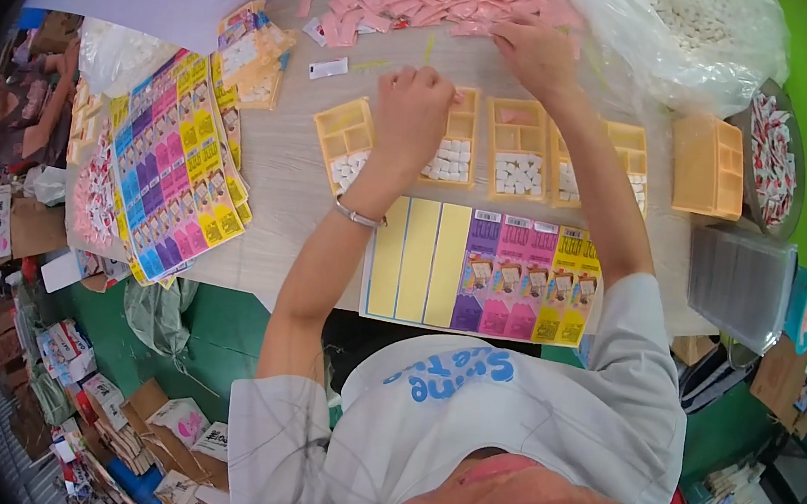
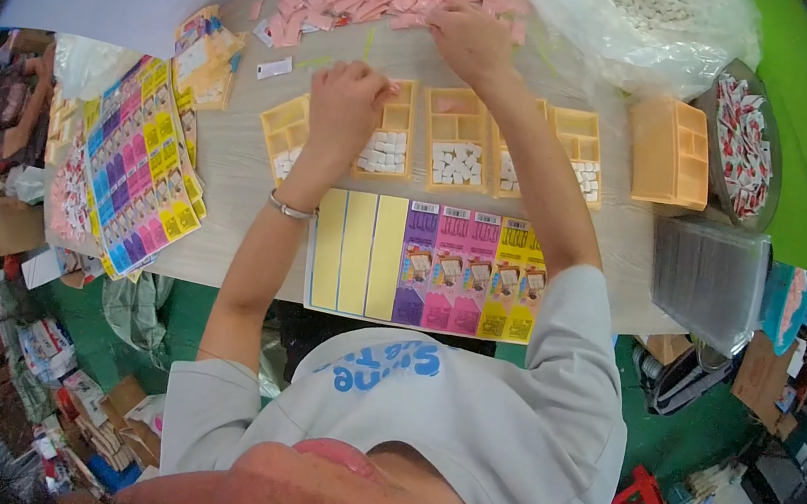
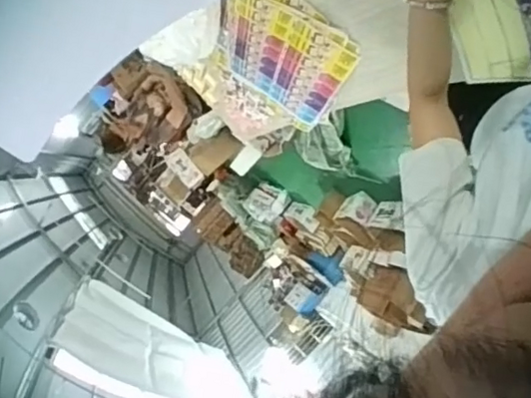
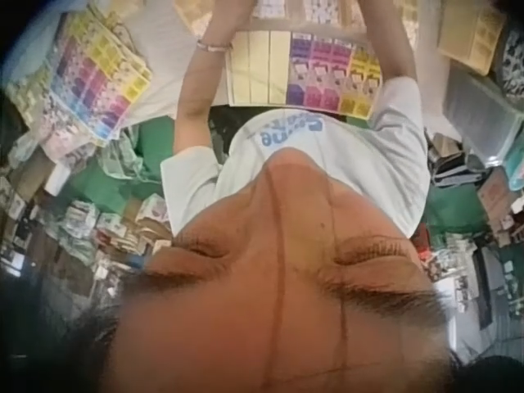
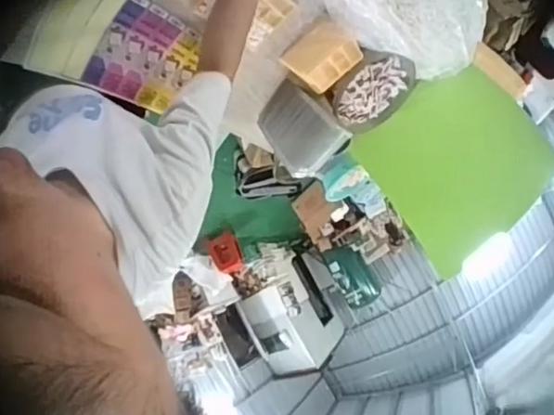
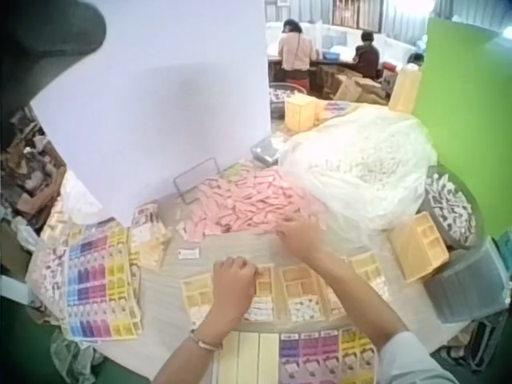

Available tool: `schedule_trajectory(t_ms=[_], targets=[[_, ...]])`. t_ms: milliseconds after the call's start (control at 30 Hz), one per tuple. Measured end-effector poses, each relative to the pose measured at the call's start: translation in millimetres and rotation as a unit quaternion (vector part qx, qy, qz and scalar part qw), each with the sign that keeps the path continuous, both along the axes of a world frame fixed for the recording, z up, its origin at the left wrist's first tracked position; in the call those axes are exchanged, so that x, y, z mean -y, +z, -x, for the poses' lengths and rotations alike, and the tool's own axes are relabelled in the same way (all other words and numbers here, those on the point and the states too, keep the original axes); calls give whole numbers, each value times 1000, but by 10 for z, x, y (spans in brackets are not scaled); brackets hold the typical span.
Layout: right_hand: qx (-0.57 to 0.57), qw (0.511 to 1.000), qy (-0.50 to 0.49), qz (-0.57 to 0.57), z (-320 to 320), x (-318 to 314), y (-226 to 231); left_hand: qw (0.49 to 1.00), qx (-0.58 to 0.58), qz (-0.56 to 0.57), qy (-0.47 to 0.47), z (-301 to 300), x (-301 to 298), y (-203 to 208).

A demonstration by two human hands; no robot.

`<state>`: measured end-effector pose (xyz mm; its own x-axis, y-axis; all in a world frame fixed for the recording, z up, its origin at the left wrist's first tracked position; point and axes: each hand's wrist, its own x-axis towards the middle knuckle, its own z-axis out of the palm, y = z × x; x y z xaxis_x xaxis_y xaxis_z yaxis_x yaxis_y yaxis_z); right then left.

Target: Packaging small toy pieces into plastic tray compartments and applying decorative labels.

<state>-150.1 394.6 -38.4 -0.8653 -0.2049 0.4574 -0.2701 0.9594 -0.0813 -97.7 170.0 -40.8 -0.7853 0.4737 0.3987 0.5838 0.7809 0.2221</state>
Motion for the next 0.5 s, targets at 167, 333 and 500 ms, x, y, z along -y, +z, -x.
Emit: schedule_trajectory(t_ms=[167,333,500], targets=[[124,992,21,30,283,113,-139,999,3,5,-41,-156,17,-40],[33,998,30,-52,246,44,-289,995,97,-5,-21,348,179,159],[-45,996,46,57,47,-347,-186,988,-78,120,63,1420,699,-108]])
